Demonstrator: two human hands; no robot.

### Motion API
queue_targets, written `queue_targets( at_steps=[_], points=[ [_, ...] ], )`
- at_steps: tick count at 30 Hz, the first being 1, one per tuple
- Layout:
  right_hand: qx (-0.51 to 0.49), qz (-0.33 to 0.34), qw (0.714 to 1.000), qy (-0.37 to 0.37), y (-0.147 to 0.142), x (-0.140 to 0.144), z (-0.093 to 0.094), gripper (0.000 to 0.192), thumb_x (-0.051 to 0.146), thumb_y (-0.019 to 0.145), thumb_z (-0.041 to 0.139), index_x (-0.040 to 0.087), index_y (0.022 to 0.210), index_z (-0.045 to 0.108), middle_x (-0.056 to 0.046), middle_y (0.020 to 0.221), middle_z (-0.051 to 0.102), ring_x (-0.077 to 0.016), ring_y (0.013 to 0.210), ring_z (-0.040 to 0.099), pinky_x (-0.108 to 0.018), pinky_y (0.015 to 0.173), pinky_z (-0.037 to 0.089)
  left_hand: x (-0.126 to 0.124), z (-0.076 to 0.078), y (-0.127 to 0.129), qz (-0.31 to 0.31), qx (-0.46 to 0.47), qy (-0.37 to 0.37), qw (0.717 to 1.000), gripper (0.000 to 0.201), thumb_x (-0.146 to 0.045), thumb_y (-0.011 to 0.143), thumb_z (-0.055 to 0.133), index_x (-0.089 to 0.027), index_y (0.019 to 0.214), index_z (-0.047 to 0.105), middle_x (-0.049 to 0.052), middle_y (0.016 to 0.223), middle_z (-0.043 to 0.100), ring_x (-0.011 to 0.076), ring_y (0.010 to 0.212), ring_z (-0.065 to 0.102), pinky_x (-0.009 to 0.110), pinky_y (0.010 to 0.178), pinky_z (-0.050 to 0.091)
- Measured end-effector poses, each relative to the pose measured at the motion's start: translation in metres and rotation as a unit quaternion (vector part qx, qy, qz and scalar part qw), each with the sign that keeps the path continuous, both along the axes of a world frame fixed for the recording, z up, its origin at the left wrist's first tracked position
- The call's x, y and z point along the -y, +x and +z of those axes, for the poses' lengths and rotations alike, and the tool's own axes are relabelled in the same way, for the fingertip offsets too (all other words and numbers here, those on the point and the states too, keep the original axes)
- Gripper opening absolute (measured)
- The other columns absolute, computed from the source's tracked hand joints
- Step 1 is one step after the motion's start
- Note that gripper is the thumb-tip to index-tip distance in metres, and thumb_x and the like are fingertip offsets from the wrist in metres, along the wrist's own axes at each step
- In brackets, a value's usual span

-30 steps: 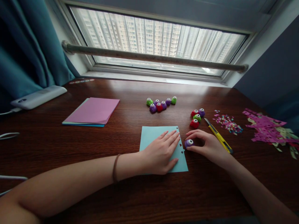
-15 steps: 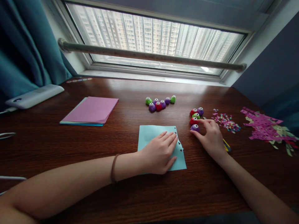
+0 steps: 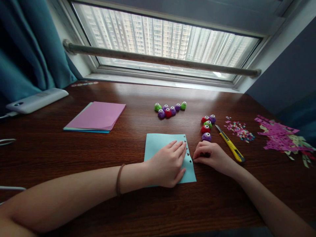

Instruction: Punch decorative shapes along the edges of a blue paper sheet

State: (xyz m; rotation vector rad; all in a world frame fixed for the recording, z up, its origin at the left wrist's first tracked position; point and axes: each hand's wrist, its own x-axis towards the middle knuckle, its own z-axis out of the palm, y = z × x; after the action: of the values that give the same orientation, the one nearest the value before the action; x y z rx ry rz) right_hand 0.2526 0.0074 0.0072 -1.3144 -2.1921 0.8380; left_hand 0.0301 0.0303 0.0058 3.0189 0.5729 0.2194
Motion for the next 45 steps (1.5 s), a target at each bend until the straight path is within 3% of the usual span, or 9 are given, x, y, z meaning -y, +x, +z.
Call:
queue_targets(
  at_steps=[9,13,15,16,19,22,26,31,45],
  points=[
    [-0.01,-0.013,1.0,-0.024,0.004,-0.001,0.011,0.007,0.017,0.08,0.061,0.017,0.073,0.06,0.0,0.073,0.054,-0.0119,0.064,0.05,-0.024,0.058,0.041,0.0,-0.001,-0.001,0.0,0.0,-0.009,1.0,0.059,-0.037,0.086,0.035,0.002,0.131,0.037,0.023,0.138,0.034,0.0326,0.13,0.029,0.044,0.109,0.021],
    [-0.118,-0.132,0.984,0.017,0.026,-0.008,0.026,0.007,0.024,0.076,0.065,0.018,0.074,0.062,0.0,0.076,0.058,-0.0137,0.07,0.055,-0.025,0.063,0.044,0.0,-0.002,-0.001,0.001,0.003,-0.007,1.0,0.06,-0.037,0.086,0.036,0.002,0.131,0.037,0.023,0.139,0.033,0.0323,0.13,0.028,0.044,0.108,0.022],
    [-0.221,-0.265,0.936,0.062,0.045,-0.012,0.03,0.012,0.025,0.068,0.073,0.017,0.073,0.064,0.0,0.075,0.061,-0.0129,0.067,0.056,-0.023,0.06,0.046,0.0,-0.002,-0.001,-0.001,0.003,-0.008,1.0,0.06,-0.037,0.086,0.036,0.002,0.131,0.037,0.023,0.139,0.033,0.0324,0.13,0.028,0.044,0.108,0.022],
    [-0.282,-0.337,0.893,0.094,0.055,-0.015,0.031,0.016,0.024,0.063,0.076,0.017,0.072,0.065,-0.001,0.075,0.063,-0.0127,0.066,0.057,-0.022,0.057,0.046,0.0,-0.003,-0.002,-0.001,0.003,-0.009,1.0,0.06,-0.037,0.086,0.036,0.002,0.131,0.037,0.023,0.139,0.033,0.0324,0.13,0.028,0.044,0.108,0.022],
    [-0.36,-0.438,0.804,0.18,0.087,-0.023,0.027,0.021,0.023,0.059,0.076,0.016,0.075,0.064,-0.001,0.076,0.064,-0.0113,0.067,0.061,-0.02,0.059,0.049,-0.001,-0.003,-0.002,-0.001,0.003,-0.01,1.0,0.059,-0.037,0.086,0.036,0.002,0.131,0.037,0.023,0.139,0.033,0.0322,0.13,0.028,0.044,0.108,0.022],
    [-0.378,-0.49,0.752,0.227,0.11,-0.028,0.021,0.026,0.021,0.054,0.077,0.014,0.075,0.063,-0.001,0.073,0.065,-0.0107,0.062,0.062,-0.02,0.056,0.05,-0.001,-0.003,-0.002,0.0,0.002,-0.011,1.0,0.059,-0.037,0.086,0.036,0.002,0.131,0.037,0.023,0.139,0.033,0.032,0.13,0.028,0.044,0.108,0.022],
    [-0.357,-0.524,0.72,0.282,0.122,-0.033,0.013,0.03,0.014,0.049,0.078,0.012,0.076,0.065,-0.002,0.07,0.065,-0.0117,0.063,0.063,-0.019,0.057,0.051,-0.001,-0.003,-0.001,0.002,0.005,-0.009,1.0,0.059,-0.037,0.086,0.037,0.001,0.132,0.036,0.022,0.139,0.033,0.0315,0.13,0.027,0.043,0.109,0.021],
    [-0.324,-0.543,0.707,0.317,0.13,-0.038,0.006,0.025,0.006,0.051,0.076,0.012,0.073,0.066,-0.004,0.069,0.065,-0.0144,0.064,0.064,-0.024,0.067,0.053,0.0,-0.003,-0.002,0.003,0.015,-0.007,1.0,0.059,-0.036,0.086,0.038,0.0,0.132,0.036,0.021,0.139,0.034,0.0305,0.13,0.029,0.043,0.108,0.023],
    [-0.221,-0.562,0.726,0.328,0.142,-0.032,0.002,0.02,0.009,0.074,0.058,0.01,0.092,0.067,-0.015,0.09,0.069,-0.0215,0.082,0.067,-0.03,0.075,0.051,0.0,-0.005,-0.002,0.003,0.02,-0.009,1.0,0.059,-0.036,0.086,0.039,-0.001,0.133,0.036,0.02,0.139,0.034,0.0304,0.13,0.03,0.043,0.108,0.023]
  ],
)
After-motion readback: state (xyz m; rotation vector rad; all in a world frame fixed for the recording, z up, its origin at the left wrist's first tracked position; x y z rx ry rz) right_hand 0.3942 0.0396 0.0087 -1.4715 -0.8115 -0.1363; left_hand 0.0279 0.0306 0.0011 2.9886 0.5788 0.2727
